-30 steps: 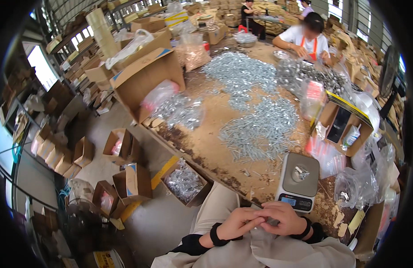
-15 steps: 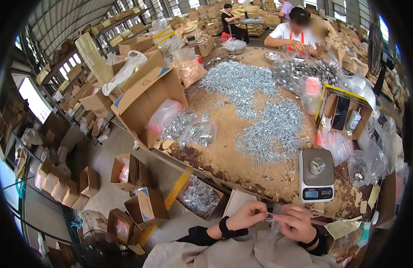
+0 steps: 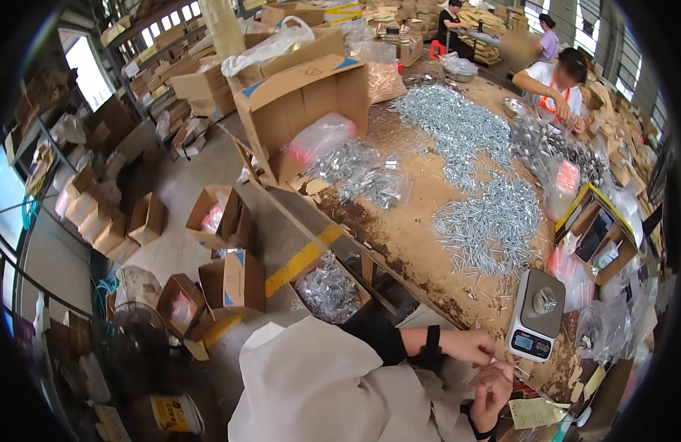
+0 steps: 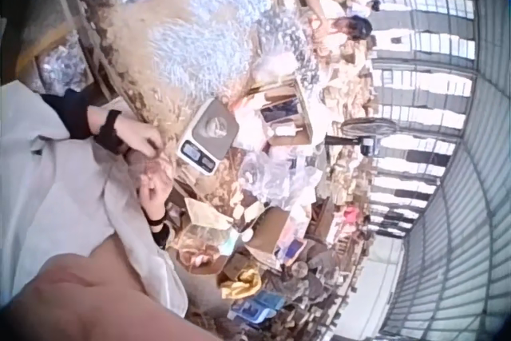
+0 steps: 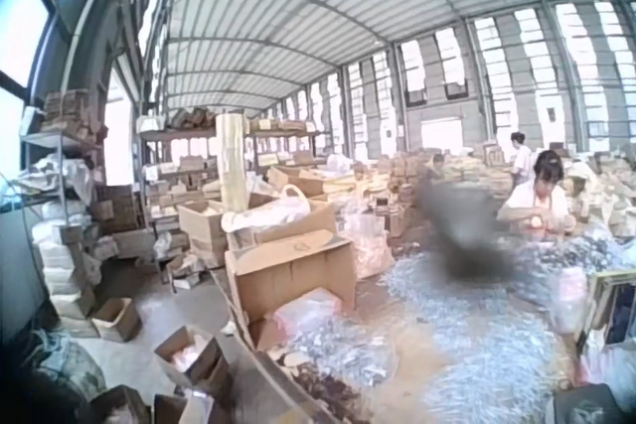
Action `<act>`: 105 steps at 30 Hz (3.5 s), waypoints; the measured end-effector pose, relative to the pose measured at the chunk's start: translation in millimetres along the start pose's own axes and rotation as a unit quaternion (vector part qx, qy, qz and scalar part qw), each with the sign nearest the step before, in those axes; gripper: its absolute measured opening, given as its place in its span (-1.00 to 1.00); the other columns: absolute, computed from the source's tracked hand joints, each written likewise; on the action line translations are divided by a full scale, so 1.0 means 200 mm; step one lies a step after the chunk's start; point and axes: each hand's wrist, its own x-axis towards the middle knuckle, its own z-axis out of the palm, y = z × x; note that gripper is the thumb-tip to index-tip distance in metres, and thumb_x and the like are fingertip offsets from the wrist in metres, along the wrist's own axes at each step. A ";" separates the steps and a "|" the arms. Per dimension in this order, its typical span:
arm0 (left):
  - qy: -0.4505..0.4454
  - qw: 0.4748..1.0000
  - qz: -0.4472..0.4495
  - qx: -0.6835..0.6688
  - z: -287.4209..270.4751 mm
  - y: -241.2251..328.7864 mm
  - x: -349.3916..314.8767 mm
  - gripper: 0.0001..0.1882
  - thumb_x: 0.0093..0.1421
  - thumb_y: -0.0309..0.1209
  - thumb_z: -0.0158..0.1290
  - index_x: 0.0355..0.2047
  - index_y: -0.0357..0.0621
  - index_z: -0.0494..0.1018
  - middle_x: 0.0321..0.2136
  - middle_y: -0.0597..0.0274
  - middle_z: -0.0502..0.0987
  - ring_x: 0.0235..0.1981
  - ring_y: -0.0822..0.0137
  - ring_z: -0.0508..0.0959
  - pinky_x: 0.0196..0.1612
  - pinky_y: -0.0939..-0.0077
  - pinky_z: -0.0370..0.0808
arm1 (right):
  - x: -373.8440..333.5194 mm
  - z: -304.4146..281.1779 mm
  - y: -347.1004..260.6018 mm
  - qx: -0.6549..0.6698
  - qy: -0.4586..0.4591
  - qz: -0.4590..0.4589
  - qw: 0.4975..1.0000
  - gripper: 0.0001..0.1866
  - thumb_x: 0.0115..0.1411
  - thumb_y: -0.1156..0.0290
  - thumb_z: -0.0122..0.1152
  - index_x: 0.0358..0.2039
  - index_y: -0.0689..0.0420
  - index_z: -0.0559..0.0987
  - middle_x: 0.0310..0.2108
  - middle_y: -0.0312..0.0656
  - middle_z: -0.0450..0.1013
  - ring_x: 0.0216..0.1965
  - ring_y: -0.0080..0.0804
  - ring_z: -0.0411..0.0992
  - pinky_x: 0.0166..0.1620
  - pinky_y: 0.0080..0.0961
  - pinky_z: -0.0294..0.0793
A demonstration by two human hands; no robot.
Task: The person scoops nails from a large pile on a table and places them onto a digital scale. After weighing, the person transfers the nails into small plastic bags and seals them. The process is repeated continuously throughout the video.
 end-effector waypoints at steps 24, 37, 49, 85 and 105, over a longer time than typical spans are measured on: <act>0.332 0.866 0.032 0.373 -0.10 0.32 0.21 -0.45 0.01 -0.75 0.15 0.05 -0.22 0.38 -0.37 0.28 0.48 -0.28 0.43 0.50 -0.12 0.51 0.44 | 0.57 -0.71 0.79 -0.063 -0.110 0.047 0.991 -0.05 -0.06 0.41 0.46 0.33 0.18 0.18 0.24 0.06 0.25 0.27 0.04 0.18 0.29 -0.18 0.21; 0.237 0.968 -0.019 0.082 -0.16 0.14 0.29 -0.42 -0.06 -0.60 0.32 -0.01 -0.19 0.36 -0.28 0.17 0.54 -0.22 0.26 0.60 -0.13 0.43 0.50 | 0.64 -0.49 0.47 -0.031 -0.178 0.019 0.983 0.05 -0.24 0.45 0.43 0.36 0.09 0.22 -0.30 -0.16 0.51 -0.31 -0.10 0.53 -0.25 -0.29 0.53; 0.143 0.990 -0.014 0.017 -0.26 0.16 0.21 -0.41 -0.08 -0.51 0.36 -0.01 -0.26 0.41 -0.19 0.16 0.58 -0.16 0.30 0.60 -0.12 0.42 0.51 | 0.73 -0.31 0.40 -0.091 -0.211 0.033 0.973 0.01 -0.24 0.26 0.41 0.32 0.07 0.28 -0.54 -0.25 0.47 -0.59 -0.14 0.44 -0.49 -0.33 0.42; 0.100 0.912 0.048 0.395 -0.26 0.22 0.14 0.02 0.11 -0.63 0.04 0.41 -0.39 -0.41 0.39 -0.49 -0.31 0.41 -0.46 -0.25 0.39 -0.25 -0.25 | 0.48 -0.18 0.47 -0.073 0.006 -0.048 0.996 -0.60 -0.07 0.45 0.27 -0.14 0.21 0.53 -0.16 -0.11 0.42 0.05 -0.06 0.38 0.19 -0.07 0.32; 0.218 0.895 0.093 0.377 -0.20 0.34 0.04 -0.86 0.02 -0.59 0.24 -0.37 -0.31 0.56 -0.38 0.06 0.61 -0.43 0.11 0.60 -0.36 0.37 0.53 | 0.35 -0.24 0.49 -0.020 0.044 -0.044 0.998 -0.74 -0.02 0.37 0.33 -0.49 0.14 0.39 -0.48 -0.20 0.30 -0.35 -0.16 0.37 -0.22 -0.28 0.39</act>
